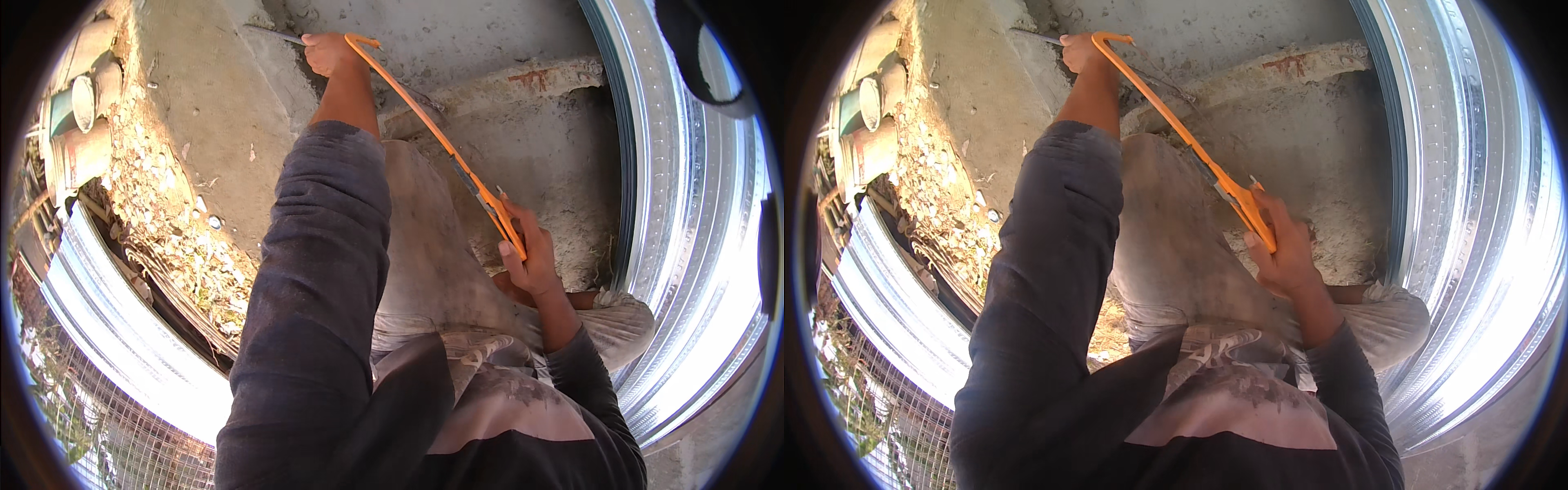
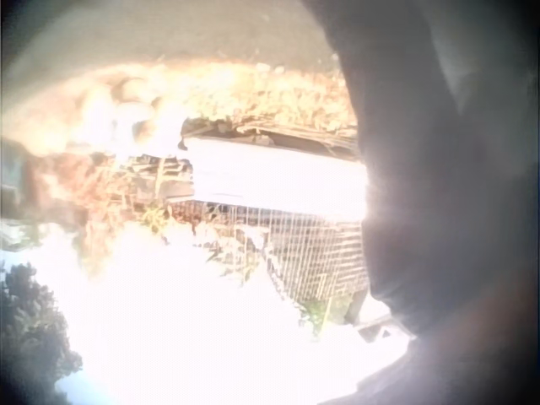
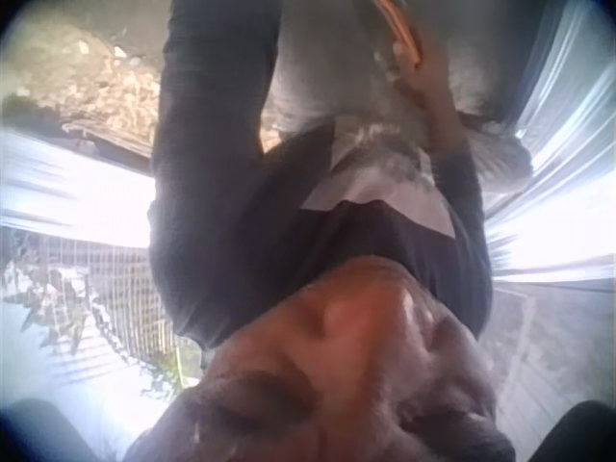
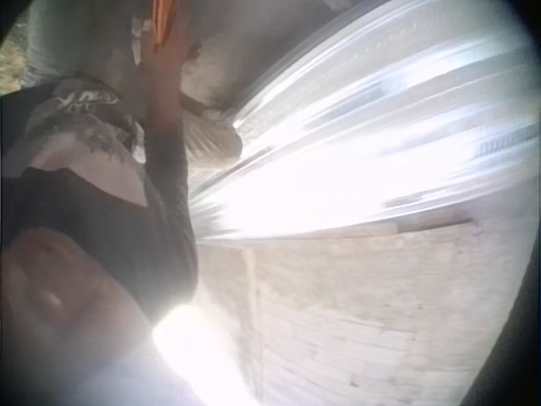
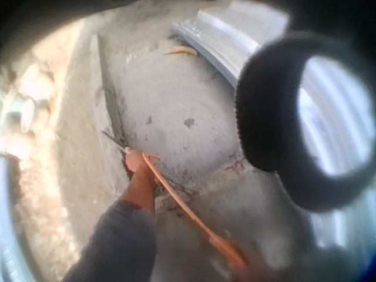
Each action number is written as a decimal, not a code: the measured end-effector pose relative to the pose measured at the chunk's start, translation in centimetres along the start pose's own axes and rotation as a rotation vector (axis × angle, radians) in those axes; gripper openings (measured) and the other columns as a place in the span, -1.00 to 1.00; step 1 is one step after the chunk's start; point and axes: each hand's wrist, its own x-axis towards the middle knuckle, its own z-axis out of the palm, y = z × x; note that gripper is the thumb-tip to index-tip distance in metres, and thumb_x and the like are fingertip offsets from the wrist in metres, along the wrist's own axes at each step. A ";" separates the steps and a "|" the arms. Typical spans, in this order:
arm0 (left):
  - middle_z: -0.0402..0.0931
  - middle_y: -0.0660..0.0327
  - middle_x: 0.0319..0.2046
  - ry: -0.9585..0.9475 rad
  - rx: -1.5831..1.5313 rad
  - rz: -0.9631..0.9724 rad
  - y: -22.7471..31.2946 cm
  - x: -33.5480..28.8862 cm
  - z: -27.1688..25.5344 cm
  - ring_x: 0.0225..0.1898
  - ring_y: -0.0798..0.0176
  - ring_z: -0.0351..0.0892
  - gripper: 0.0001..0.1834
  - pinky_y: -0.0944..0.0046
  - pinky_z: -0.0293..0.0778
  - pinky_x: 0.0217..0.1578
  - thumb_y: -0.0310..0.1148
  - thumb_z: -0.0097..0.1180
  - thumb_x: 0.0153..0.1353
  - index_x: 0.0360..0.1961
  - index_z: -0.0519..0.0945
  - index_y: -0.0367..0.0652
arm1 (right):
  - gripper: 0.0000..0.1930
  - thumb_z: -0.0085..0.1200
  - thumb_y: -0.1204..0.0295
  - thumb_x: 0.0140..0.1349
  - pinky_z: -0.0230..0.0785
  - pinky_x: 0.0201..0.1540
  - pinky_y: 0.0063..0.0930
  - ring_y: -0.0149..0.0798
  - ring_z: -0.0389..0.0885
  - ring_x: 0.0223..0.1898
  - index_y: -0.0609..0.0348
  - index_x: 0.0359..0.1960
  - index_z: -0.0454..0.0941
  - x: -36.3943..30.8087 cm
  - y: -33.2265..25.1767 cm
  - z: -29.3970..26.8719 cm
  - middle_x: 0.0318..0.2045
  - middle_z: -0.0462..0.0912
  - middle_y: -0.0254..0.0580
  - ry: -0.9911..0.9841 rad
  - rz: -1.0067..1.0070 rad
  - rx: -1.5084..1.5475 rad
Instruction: The person uses a handsaw to cut a length of rebar over a concrete ledge.
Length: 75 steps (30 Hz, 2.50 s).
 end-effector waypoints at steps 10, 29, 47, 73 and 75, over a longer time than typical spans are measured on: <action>0.62 -0.22 -0.03 -0.046 -0.075 0.001 -0.2 0.4 -1.0 -0.08 -0.24 0.70 -0.25 -0.15 0.71 -0.20 0.07 -0.46 0.60 -0.01 0.58 -0.47 | -0.38 0.05 0.19 0.33 0.43 -0.15 -0.42 -0.33 0.58 -0.37 0.35 0.33 0.35 -2.5 4.3 2.0 -0.29 0.63 -0.08 0.090 -0.092 0.098; 0.56 -0.16 -0.01 -0.047 0.885 0.318 -1.5 1.5 0.2 -0.07 -0.05 0.73 -0.53 0.16 0.85 -0.28 -0.13 -0.32 0.60 -0.02 0.44 -0.39 | -0.33 0.28 0.11 0.18 0.57 -0.24 -0.19 0.02 0.69 -0.40 0.21 0.27 0.44 1.5 3.3 1.6 -0.45 0.63 0.03 0.111 -0.029 0.121; 0.62 -0.25 -0.11 0.123 0.152 0.034 -0.6 -1.2 0.8 -0.01 -0.24 0.67 -0.27 -0.12 0.72 -0.03 -0.05 -0.56 0.63 -0.13 0.60 -0.48 | -0.40 0.19 0.23 0.24 0.52 -0.39 -0.28 -0.15 0.66 -0.51 0.32 0.25 0.43 7.6 1.0 4.5 -0.24 0.66 0.10 0.122 -0.144 -0.008; 0.66 -0.16 -0.25 0.078 0.150 0.065 -2.0 -0.2 0.7 -0.19 -0.24 0.72 -0.27 -0.07 0.77 -0.26 0.02 -0.50 0.62 -0.17 0.59 -0.44 | -0.37 0.22 0.21 0.25 0.53 -0.11 -0.30 -0.19 0.67 -0.23 0.20 0.32 0.39 6.0 1.5 4.9 -0.24 0.70 -0.04 0.067 -0.031 0.041; 0.65 -0.17 -0.26 0.149 0.135 0.081 -0.5 0.6 -0.4 -0.18 -0.26 0.71 -0.27 -0.08 0.77 -0.24 0.02 -0.49 0.62 -0.16 0.59 -0.44 | -0.37 0.18 0.20 0.27 0.53 -0.13 -0.30 -0.20 0.68 -0.21 0.29 0.30 0.38 -0.9 4.3 3.3 -0.30 0.70 -0.06 0.080 -0.127 0.034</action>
